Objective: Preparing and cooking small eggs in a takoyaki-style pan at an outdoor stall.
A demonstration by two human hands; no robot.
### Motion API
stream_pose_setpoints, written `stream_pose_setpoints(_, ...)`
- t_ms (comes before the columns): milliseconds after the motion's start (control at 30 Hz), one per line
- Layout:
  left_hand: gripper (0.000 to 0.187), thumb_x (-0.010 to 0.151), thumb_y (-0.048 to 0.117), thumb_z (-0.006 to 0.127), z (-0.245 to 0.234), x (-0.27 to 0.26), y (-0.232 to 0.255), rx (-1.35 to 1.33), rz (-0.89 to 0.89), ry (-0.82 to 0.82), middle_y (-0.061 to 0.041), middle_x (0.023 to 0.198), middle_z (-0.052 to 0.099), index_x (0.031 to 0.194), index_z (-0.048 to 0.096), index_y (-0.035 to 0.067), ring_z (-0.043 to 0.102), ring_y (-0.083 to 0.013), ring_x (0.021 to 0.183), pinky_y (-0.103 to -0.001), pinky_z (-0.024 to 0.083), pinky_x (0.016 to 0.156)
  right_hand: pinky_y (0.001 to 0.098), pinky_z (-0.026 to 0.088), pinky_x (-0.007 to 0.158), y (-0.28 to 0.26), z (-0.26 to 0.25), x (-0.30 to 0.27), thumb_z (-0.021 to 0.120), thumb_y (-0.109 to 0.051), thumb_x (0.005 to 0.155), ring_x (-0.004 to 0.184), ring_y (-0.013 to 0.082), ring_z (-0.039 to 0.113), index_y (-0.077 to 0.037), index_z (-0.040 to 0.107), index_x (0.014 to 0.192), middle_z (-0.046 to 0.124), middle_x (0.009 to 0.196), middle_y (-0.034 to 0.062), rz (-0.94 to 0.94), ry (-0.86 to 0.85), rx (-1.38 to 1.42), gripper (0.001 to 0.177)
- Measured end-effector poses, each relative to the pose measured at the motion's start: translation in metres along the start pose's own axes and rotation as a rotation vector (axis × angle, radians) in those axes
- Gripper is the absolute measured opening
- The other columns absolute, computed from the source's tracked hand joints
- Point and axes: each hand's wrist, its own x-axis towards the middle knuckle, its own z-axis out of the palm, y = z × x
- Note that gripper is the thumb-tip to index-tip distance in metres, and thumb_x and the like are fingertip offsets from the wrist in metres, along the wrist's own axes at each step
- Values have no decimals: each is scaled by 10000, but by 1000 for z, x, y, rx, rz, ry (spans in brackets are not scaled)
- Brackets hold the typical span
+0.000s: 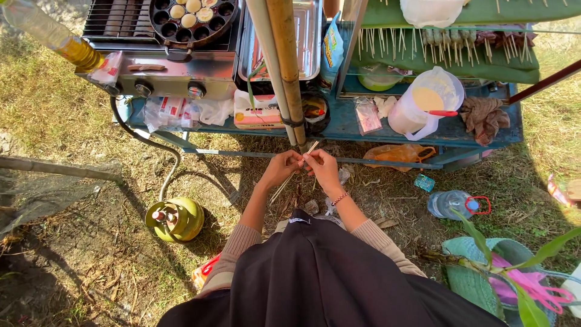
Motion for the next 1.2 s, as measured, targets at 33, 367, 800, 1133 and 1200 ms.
stream_pose_setpoints(33,239,949,260,733,2,0,1,1,3,-4,-40,781,745,1020,681,37,699,-94,718,-290,528,664,255,564,582,2,-2,-1,720,-281,964,684,95,668,-25,710,992,723,812,32,-1,5,0,258)
stream_pose_setpoints(367,239,942,240,738,23,-2,-1,44,-32,-79,-51,793,738,1038,694,25,679,-119,720,-301,526,677,250,570,583,16,-21,-18,726,-285,958,689,97,672,-21,704,1011,712,848,37,48,98,83,271)
stream_pose_setpoints(800,269,934,255,754,39,-5,7,66,9,-114,-58,807,715,1051,703,18,648,-134,737,-320,528,697,248,573,577,23,-37,-29,714,-263,970,695,101,681,-27,702,1001,718,860,37,20,112,93,238)
stream_pose_setpoints(1133,239,928,227,737,43,-2,-2,72,30,-169,-54,818,746,1060,711,29,675,-119,740,-304,536,694,254,578,572,22,-38,-37,696,-283,977,687,105,688,-32,717,1015,729,849,33,34,131,61,255)
stream_pose_setpoints(1200,235,929,223,739,40,-2,-3,68,6,-173,-59,819,748,1041,705,19,671,-126,742,-313,534,693,257,580,586,21,-35,-36,694,-285,978,700,101,689,-35,719,1022,726,858,29,48,119,47,256)
